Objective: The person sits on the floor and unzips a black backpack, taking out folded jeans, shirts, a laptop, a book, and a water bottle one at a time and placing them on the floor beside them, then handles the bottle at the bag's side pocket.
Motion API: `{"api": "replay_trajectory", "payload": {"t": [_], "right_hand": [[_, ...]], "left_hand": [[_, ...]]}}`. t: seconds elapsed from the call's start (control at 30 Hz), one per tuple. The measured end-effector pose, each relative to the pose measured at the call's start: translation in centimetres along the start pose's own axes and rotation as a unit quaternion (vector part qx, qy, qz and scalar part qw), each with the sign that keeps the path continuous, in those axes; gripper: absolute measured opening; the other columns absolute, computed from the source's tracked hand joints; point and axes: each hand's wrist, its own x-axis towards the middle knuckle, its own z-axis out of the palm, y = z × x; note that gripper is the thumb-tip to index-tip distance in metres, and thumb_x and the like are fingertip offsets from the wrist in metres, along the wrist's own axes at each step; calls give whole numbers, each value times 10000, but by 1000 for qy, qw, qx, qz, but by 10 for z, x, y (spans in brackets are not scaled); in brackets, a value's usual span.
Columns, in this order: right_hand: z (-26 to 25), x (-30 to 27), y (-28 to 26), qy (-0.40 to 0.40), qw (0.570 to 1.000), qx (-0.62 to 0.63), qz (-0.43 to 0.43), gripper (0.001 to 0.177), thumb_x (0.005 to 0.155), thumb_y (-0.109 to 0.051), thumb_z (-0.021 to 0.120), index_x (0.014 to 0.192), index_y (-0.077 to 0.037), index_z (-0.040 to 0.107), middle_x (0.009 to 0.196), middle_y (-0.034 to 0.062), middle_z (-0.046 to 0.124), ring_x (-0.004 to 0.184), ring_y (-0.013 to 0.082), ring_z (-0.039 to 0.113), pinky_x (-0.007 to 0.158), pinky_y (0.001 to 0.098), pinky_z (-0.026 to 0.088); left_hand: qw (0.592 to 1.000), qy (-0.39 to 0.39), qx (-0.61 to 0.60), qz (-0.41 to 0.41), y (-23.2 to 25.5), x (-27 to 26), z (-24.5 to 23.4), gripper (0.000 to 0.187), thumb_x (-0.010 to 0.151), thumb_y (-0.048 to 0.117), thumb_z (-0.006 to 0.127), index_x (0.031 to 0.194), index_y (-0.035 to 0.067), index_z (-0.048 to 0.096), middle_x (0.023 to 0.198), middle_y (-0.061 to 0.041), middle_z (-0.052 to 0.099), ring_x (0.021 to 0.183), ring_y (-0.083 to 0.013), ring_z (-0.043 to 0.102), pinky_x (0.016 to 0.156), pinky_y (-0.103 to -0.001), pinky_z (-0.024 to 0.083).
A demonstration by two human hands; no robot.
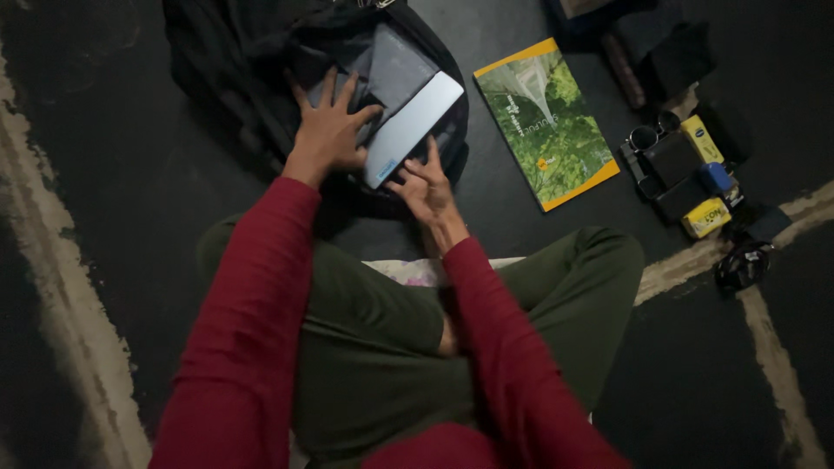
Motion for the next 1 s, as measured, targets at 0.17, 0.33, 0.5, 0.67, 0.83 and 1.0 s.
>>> {"api": "replay_trajectory", "payload": {"t": [0.17, 0.33, 0.5, 0.67, 0.83, 1.0], "right_hand": [[-15, 1, 4, 43, 998, 36, 16, 951, 871, -99, 705, 1588, -330, 125, 1501, 206, 414, 1381, 428, 450, 1099, 663, 415], [-33, -2, 1, -22, 998, 56, 26, 821, 938, -128, 698, 1613, -302, 264, 1505, 154, 462, 1389, 374, 469, 1131, 575, 412], [-55, -12, -2, -106, 984, 132, 52, 684, 933, -91, 698, 1547, -278, 461, 1532, 119, 523, 1426, 339, 483, 1156, 478, 421], [-62, -14, 0, -74, 991, 104, 32, 576, 974, -82, 680, 1516, -166, 502, 1492, 124, 546, 1421, 337, 497, 1145, 543, 445], [-62, -11, 1, -79, 990, 117, 13, 480, 972, -132, 666, 1434, -137, 537, 1432, 130, 584, 1378, 335, 534, 1129, 626, 448], [-75, -10, 3, -81, 987, 134, 34, 468, 966, -201, 659, 1408, -69, 580, 1408, 155, 613, 1370, 346, 551, 1170, 614, 429]], "left_hand": [[1000, 21, -3, 8, 0, 0, 8, 737, 740, 363, 692, 1465, 415, 573, 1695, -133, 279, 1557, -428, 161, 1043, -877, -41], [1000, 25, 7, 6, 1, 4, 6, 701, 740, 378, 690, 1428, 447, 576, 1680, -132, 277, 1552, -416, 152, 1025, -871, -78], [1000, 20, -14, 7, 6, -1, 2, 676, 755, 396, 690, 1423, 432, 590, 1681, -116, 287, 1557, -400, 159, 1024, -881, -95], [1000, 12, -1, 6, 11, -1, 3, 640, 783, 438, 704, 1414, 404, 596, 1682, -128, 284, 1555, -408, 163, 1026, -884, -78], [1000, 21, -11, 12, 16, 2, -1, 673, 778, 471, 728, 1430, 399, 580, 1685, -147, 268, 1548, -423, 174, 1036, -883, -35], [998, -9, -59, -6, 14, -2, -18, 692, 758, 427, 779, 1421, 413, 583, 1693, -111, 264, 1544, -417, 185, 1064, -877, 6]]}}
